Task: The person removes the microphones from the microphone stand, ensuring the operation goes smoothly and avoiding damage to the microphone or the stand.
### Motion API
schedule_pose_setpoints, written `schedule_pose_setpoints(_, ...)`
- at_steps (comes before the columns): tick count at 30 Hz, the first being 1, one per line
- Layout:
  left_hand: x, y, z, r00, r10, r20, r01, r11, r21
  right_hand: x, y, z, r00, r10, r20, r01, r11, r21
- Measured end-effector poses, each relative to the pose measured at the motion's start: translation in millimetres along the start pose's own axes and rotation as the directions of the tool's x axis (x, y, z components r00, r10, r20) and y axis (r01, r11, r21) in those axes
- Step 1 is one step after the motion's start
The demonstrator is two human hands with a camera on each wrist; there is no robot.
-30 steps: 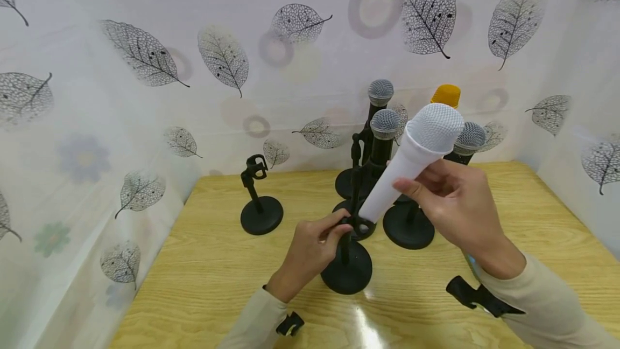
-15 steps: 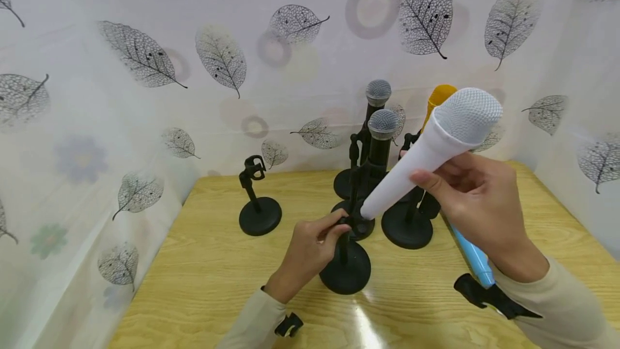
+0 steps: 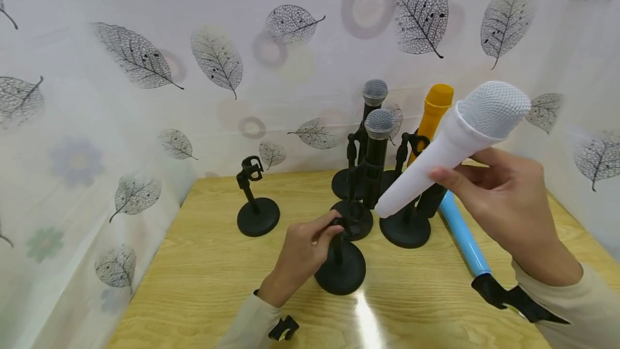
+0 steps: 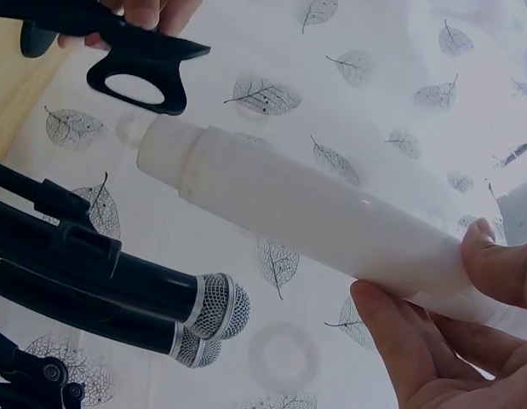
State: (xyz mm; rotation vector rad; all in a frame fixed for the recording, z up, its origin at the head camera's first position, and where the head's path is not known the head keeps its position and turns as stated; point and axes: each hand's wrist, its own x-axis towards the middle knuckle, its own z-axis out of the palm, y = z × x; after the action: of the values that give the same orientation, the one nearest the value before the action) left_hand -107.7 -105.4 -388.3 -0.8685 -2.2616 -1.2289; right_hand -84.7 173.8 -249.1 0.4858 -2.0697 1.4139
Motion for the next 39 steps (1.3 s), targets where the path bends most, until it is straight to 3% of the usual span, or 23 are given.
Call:
schedule_pose_setpoints(22,-17.9,-13.7,-33.9,0.999,-0.018,-0.045,0.017,1.000,-0.010,0.5,16.4,-29.4,0.997,0.062,-0.044,-0.067,0.990,-0.121)
schedule_pose_setpoints(29,-22.2,-17.5,-46.8,0.997,0.001,-0.072,0.003,0.998,0.057,-0.4,24.1,-39.2,0.992,0.113,-0.063,-0.122,0.979,-0.165)
schedule_pose_setpoints(34,-27.0,-20.5,-57.1,0.996,-0.039,-0.076,0.045,0.996,0.080,-1.9,31.6,-45.6,0.983,0.163,-0.080,-0.178,0.953,-0.245)
schedule_pose_setpoints(39,-31.2,-24.0,-66.2,0.994,-0.057,-0.090,0.067,0.992,0.110,-0.7,39.4,-52.0,0.981,0.179,-0.074,-0.191,0.956,-0.222)
